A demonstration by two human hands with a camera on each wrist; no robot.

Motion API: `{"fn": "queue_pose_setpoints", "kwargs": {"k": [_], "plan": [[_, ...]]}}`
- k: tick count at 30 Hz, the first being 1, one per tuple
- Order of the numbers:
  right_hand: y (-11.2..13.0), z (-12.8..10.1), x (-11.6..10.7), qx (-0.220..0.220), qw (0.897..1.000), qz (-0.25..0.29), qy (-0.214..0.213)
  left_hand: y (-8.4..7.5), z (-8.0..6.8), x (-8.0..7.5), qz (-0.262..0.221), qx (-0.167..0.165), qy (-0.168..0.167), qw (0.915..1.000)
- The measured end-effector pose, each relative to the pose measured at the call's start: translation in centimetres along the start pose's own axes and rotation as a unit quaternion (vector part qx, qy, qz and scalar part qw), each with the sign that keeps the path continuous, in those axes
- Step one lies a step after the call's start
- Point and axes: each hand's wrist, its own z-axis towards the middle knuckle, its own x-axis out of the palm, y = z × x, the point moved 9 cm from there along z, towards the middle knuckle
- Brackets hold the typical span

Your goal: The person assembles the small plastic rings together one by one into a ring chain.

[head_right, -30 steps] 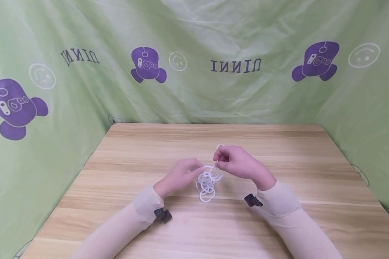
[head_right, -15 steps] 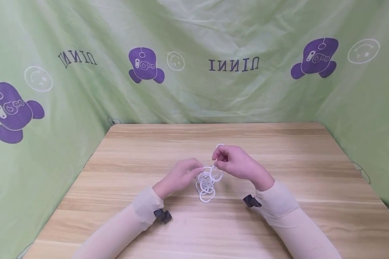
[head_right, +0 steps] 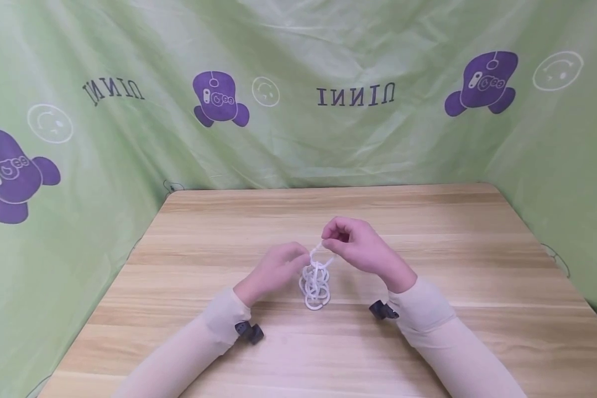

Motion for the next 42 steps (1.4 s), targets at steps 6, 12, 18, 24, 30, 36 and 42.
{"fn": "queue_pose_setpoints", "kwargs": {"k": [6, 12, 18, 24, 30, 36, 42], "plan": [[1.3, 0.5, 0.1, 0.000, 1.000, 0.022, 0.002, -0.1, 0.1, -0.5, -0.009, 0.005, -0.018, 0.9998], [-3.1, 2.2, -1.0, 0.039, 0.999, 0.019, 0.016, -2.4, 0.1, -1.7, -0.010, 0.007, -0.047, 0.9988], [-8.6, 4.8, -3.1, 0.117, 0.993, -0.018, -0.001, 0.1, 0.0, -1.4, -0.013, -0.019, -0.049, 0.9985], [-12.9, 7.4, -2.7, 0.127, 0.979, -0.152, 0.043, 0.4, -0.4, -1.2, -0.011, -0.028, -0.040, 0.9988], [-14.8, 9.0, -0.5, 0.121, 0.959, -0.232, 0.106, 1.4, -0.5, -0.9, 0.005, -0.020, -0.024, 0.9995], [-14.8, 8.4, 0.8, 0.135, 0.933, -0.281, 0.177, 1.4, -0.1, -0.9, 0.019, -0.006, -0.012, 0.9997], [-12.2, 6.3, 0.6, 0.116, 0.947, -0.243, 0.172, 2.4, 0.1, -0.7, 0.019, -0.022, -0.011, 0.9995]]}}
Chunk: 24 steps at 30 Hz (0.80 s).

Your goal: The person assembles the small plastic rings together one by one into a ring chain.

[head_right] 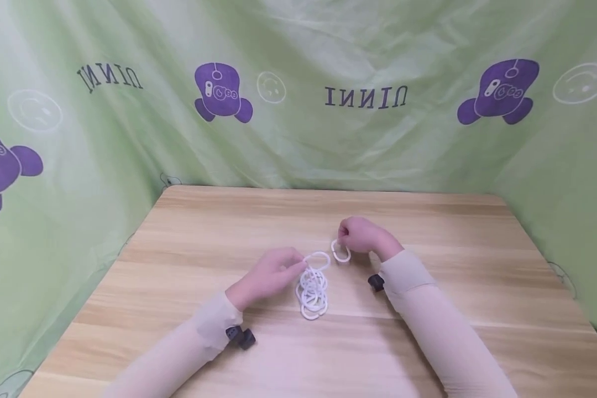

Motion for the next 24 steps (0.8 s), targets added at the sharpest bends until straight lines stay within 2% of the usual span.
{"fn": "queue_pose_setpoints", "kwargs": {"k": [3, 6, 11, 15, 24], "plan": [[1.7, -2.1, -1.4, -0.029, 0.998, 0.048, -0.037, 0.1, 0.2, -0.1, 0.003, 0.001, 0.001, 1.0000], [3.2, -4.2, -2.6, -0.051, 0.994, 0.080, -0.054, -0.1, 0.3, 0.0, 0.004, -0.001, 0.002, 1.0000], [5.5, -6.8, -3.3, -0.079, 0.990, 0.087, -0.073, -0.6, 0.2, 0.2, 0.004, -0.001, 0.003, 1.0000], [6.9, -7.8, -3.2, -0.093, 0.987, 0.079, -0.107, -1.3, 0.1, 0.6, -0.002, 0.008, 0.014, 0.9999], [8.7, -8.5, -3.2, -0.111, 0.978, 0.062, -0.166, -2.4, -0.3, 1.4, -0.009, 0.034, 0.044, 0.9984]]}}
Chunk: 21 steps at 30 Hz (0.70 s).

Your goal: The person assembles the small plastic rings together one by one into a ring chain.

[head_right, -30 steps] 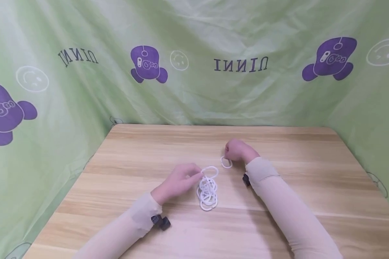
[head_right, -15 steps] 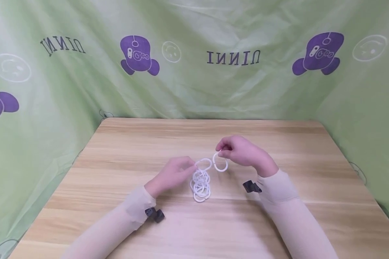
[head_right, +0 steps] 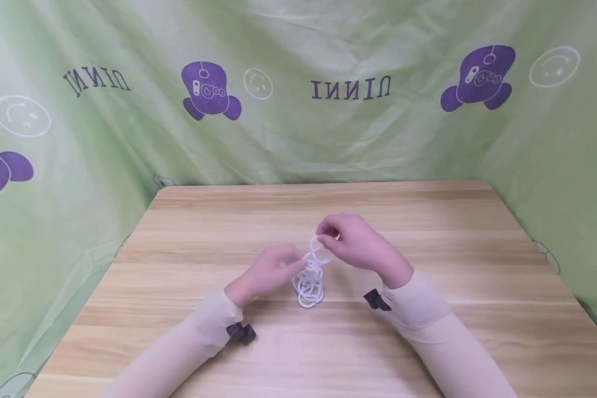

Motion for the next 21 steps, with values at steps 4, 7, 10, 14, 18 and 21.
{"fn": "queue_pose_setpoints", "kwargs": {"k": [4, 7, 10, 14, 18, 21], "plan": [[0.4, 0.0, 0.2, -0.008, 1.000, -0.011, -0.004, -0.6, 0.1, 0.1, 0.006, 0.019, 0.010, 0.9998], [0.8, 0.0, 0.4, -0.020, 1.000, -0.017, -0.005, -1.2, 0.1, 0.1, 0.015, 0.035, 0.015, 0.9991], [1.2, -0.2, 0.3, -0.038, 0.999, -0.032, -0.012, -1.6, 0.2, 0.1, 0.026, 0.046, 0.014, 0.9985], [1.7, -0.5, -0.4, -0.054, 0.997, -0.051, -0.029, -1.8, 0.2, 0.0, 0.031, 0.047, 0.011, 0.9983], [2.0, -0.7, -0.6, -0.060, 0.996, -0.065, -0.029, -1.9, 0.1, 0.0, 0.037, 0.051, 0.009, 0.9980], [2.2, -0.9, -0.6, -0.063, 0.995, -0.073, -0.027, -2.1, 0.0, 0.1, 0.033, 0.056, 0.007, 0.9979]]}}
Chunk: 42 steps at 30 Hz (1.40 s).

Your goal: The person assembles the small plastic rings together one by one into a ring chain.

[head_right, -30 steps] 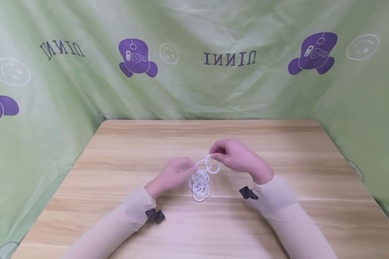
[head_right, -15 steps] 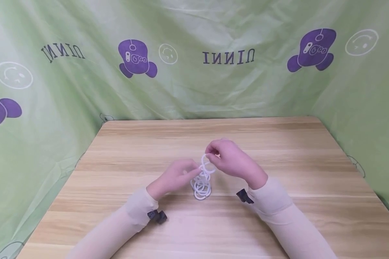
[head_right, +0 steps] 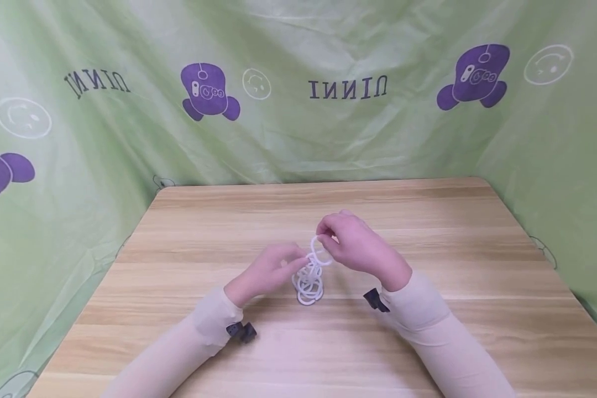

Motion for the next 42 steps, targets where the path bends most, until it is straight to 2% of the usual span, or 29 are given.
{"fn": "queue_pose_setpoints", "kwargs": {"k": [6, 10, 15, 19, 23, 26, 29, 32, 36, 42], "plan": [[-0.2, -0.5, -0.2, 0.001, 1.000, -0.003, -0.002, -0.5, 0.1, 0.0, -0.001, 0.008, -0.011, 0.9999], [-0.3, -0.7, -0.3, 0.006, 1.000, 0.029, -0.006, -1.0, 0.3, 0.3, -0.013, 0.013, -0.008, 0.9998], [-0.9, -1.2, -2.1, 0.028, 0.995, 0.076, -0.058, -1.0, 0.7, 0.9, -0.020, 0.015, 0.019, 0.9995], [-1.7, -2.1, -4.6, 0.056, 0.987, 0.105, -0.112, 0.5, 0.8, 0.9, 0.016, -0.037, 0.046, 0.9981], [-2.6, -2.9, -6.9, 0.085, 0.977, 0.131, -0.147, 2.5, 0.2, 1.3, 0.051, -0.108, 0.110, 0.9868], [-2.8, -3.4, -8.3, 0.091, 0.972, 0.138, -0.170, 3.4, -0.4, 2.0, 0.064, -0.128, 0.146, 0.9789], [-2.5, -3.8, -9.9, 0.084, 0.967, 0.138, -0.197, 3.9, -0.6, 2.2, 0.064, -0.125, 0.144, 0.9795], [-2.3, -4.5, -11.9, 0.078, 0.957, 0.155, -0.231, 4.3, -0.8, 2.1, 0.063, -0.136, 0.133, 0.9797], [-1.9, -5.7, -14.2, 0.064, 0.939, 0.196, -0.277, 4.7, -0.9, 2.1, 0.068, -0.150, 0.122, 0.9788], [-0.6, -7.3, -16.0, 0.016, 0.901, 0.297, -0.316, 4.0, 0.0, 2.8, 0.061, -0.121, 0.117, 0.9839]]}}
